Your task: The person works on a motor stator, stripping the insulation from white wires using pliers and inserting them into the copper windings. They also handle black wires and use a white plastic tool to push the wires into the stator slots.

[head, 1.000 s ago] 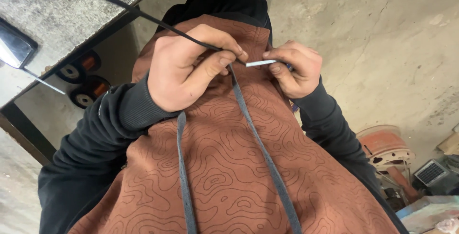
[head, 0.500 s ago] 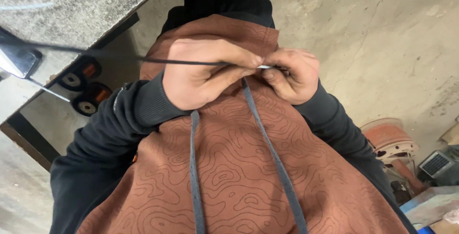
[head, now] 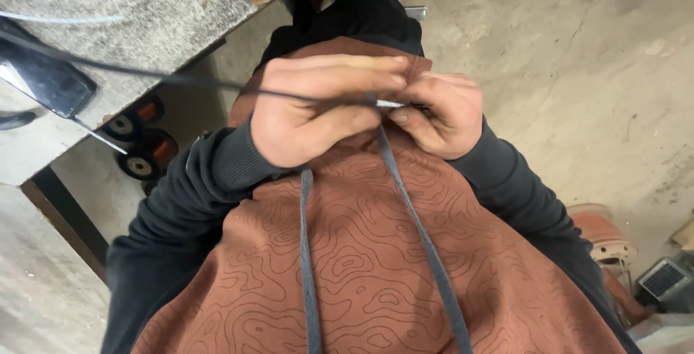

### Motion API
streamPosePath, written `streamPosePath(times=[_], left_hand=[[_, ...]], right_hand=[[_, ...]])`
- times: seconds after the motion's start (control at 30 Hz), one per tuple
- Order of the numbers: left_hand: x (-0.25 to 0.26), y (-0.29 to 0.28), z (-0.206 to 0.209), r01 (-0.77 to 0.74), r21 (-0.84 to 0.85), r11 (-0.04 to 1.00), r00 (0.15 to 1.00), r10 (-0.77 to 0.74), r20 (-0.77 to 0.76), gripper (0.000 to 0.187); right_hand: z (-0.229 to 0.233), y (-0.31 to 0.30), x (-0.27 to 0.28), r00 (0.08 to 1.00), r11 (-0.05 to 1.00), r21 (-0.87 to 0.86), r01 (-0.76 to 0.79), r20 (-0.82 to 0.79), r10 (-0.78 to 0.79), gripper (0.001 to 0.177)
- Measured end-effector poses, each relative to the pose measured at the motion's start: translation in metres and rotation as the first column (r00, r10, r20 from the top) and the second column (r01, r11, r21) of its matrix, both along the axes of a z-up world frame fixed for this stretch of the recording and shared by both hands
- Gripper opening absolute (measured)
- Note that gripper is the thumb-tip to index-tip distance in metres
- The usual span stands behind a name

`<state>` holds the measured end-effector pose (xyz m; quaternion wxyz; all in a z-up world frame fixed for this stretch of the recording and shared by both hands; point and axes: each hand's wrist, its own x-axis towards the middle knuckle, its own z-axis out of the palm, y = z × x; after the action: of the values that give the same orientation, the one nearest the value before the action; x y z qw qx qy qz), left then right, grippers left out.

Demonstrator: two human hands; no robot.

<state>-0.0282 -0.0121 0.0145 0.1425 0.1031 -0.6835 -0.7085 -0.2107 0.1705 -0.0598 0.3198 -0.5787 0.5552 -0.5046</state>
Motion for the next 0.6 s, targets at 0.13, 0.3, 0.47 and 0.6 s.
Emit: streamPosePath(times=[0.13, 0.3, 0.47, 0.6], left_hand=[[0.004, 0.0, -0.007, -0.037, -0.018, 0.999, 0.999, 0.037, -0.002, 0.025], [0.0, 0.01, -0.014, -0.039, -0.049, 0.998, 0.998, 0.037, -0.046, 0.024], [0.006, -0.003, -0.002, -0.117, 0.045, 0.992, 0.99, 0.12, -0.072, 0.024], [0.006, 0.007, -0.017, -0.207, -0.137, 0.969, 0.973, 0.189, -0.129, 0.015]], right_hand=[[-0.004, 0.002, 0.0, 0.998, 0.999, 0.014, 0.043, -0.045, -0.042, 0.021], [0.012, -0.014, 0.004, 0.998, 1.0, 0.02, -0.002, -0.056, 0.003, 0.017], [0.009, -0.021, 0.005, 1.0, 1.0, 0.014, 0.003, -0.013, -0.003, 0.017], [0.014, -0.025, 0.011, 0.99, 1.0, 0.028, -0.009, -0.143, 0.013, 0.02]])
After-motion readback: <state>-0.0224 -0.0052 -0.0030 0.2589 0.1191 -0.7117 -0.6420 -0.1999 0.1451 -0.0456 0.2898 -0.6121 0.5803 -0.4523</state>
